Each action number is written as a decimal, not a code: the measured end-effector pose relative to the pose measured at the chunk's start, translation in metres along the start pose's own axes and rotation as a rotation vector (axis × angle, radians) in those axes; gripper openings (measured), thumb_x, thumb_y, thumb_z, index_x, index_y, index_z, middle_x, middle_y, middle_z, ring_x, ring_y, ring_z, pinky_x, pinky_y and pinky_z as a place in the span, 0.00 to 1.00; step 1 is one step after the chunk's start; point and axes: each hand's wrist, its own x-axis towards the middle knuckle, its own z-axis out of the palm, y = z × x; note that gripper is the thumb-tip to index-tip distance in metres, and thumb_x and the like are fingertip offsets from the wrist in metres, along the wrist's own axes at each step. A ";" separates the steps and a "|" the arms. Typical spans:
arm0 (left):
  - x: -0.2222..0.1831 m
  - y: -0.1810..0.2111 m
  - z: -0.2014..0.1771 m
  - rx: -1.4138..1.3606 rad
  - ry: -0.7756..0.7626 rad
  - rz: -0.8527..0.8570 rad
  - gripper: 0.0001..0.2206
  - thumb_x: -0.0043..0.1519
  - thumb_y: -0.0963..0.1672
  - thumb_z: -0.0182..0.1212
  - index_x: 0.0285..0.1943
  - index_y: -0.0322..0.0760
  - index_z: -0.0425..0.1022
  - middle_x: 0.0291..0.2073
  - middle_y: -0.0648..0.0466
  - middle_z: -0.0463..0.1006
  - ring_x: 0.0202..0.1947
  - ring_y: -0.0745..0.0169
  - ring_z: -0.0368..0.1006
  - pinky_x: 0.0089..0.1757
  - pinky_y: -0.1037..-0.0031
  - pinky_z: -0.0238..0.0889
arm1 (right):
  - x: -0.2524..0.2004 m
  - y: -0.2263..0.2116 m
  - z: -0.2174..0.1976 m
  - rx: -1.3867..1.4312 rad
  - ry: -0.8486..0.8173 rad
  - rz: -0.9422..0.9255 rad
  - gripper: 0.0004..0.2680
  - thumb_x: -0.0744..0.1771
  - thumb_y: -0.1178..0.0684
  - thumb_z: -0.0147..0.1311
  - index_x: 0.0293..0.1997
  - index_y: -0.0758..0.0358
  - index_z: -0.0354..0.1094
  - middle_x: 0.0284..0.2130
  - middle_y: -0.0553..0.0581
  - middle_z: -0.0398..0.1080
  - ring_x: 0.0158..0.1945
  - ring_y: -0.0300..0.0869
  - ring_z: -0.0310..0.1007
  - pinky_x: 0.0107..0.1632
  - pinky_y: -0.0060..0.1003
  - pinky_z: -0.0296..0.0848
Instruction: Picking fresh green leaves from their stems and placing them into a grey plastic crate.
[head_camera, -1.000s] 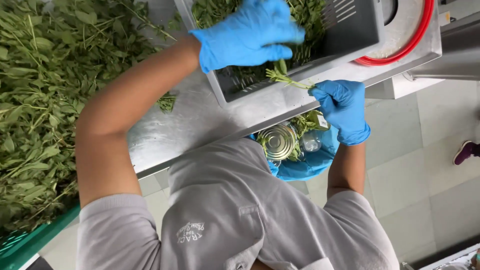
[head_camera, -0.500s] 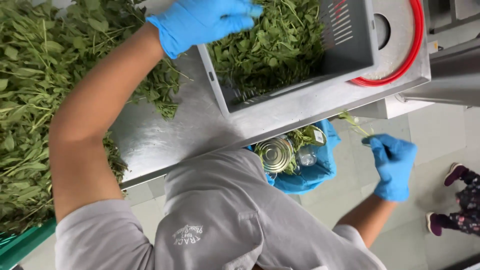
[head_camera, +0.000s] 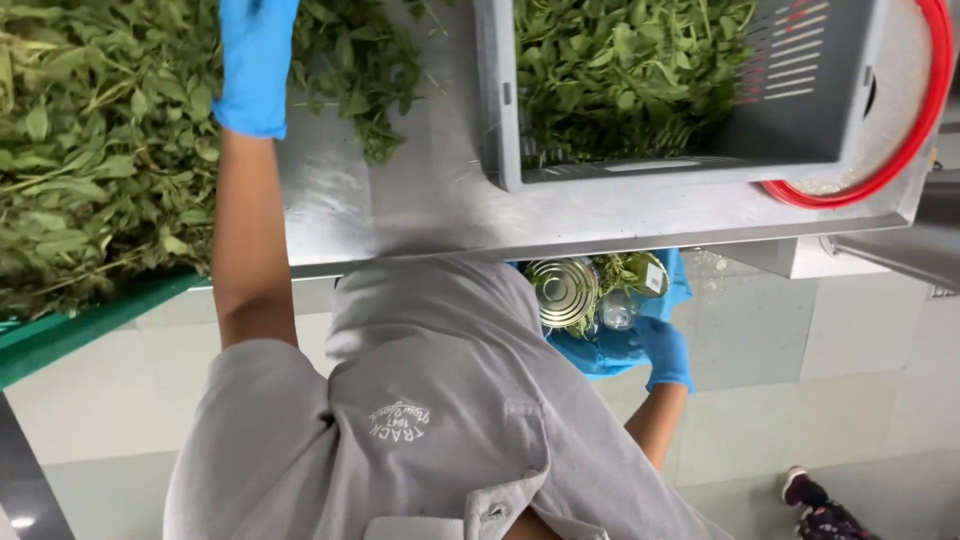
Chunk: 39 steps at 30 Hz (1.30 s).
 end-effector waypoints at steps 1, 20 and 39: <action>-0.010 -0.002 -0.003 -0.023 0.057 -0.036 0.16 0.81 0.46 0.63 0.75 0.40 0.68 0.67 0.49 0.72 0.65 0.51 0.70 0.63 0.64 0.65 | 0.006 -0.003 0.004 -0.115 0.057 -0.092 0.14 0.67 0.47 0.61 0.48 0.71 0.74 0.30 0.63 0.78 0.32 0.44 0.76 0.35 0.37 0.71; -0.052 0.187 -0.074 -0.163 0.441 -0.186 0.34 0.64 0.55 0.66 0.76 0.38 0.63 0.65 0.50 0.74 0.62 0.59 0.73 0.63 0.66 0.70 | 0.209 -0.494 -0.025 -0.811 0.277 -1.437 0.05 0.64 0.51 0.69 0.38 0.54 0.78 0.34 0.54 0.75 0.37 0.50 0.75 0.40 0.46 0.72; -0.026 0.167 -0.029 -0.108 0.233 -0.307 0.22 0.68 0.34 0.62 0.72 0.35 0.72 0.57 0.50 0.77 0.59 0.58 0.74 0.64 0.69 0.65 | 0.195 -0.468 -0.075 0.080 -0.095 -1.176 0.04 0.69 0.63 0.65 0.45 0.65 0.76 0.39 0.53 0.77 0.42 0.38 0.77 0.47 0.32 0.77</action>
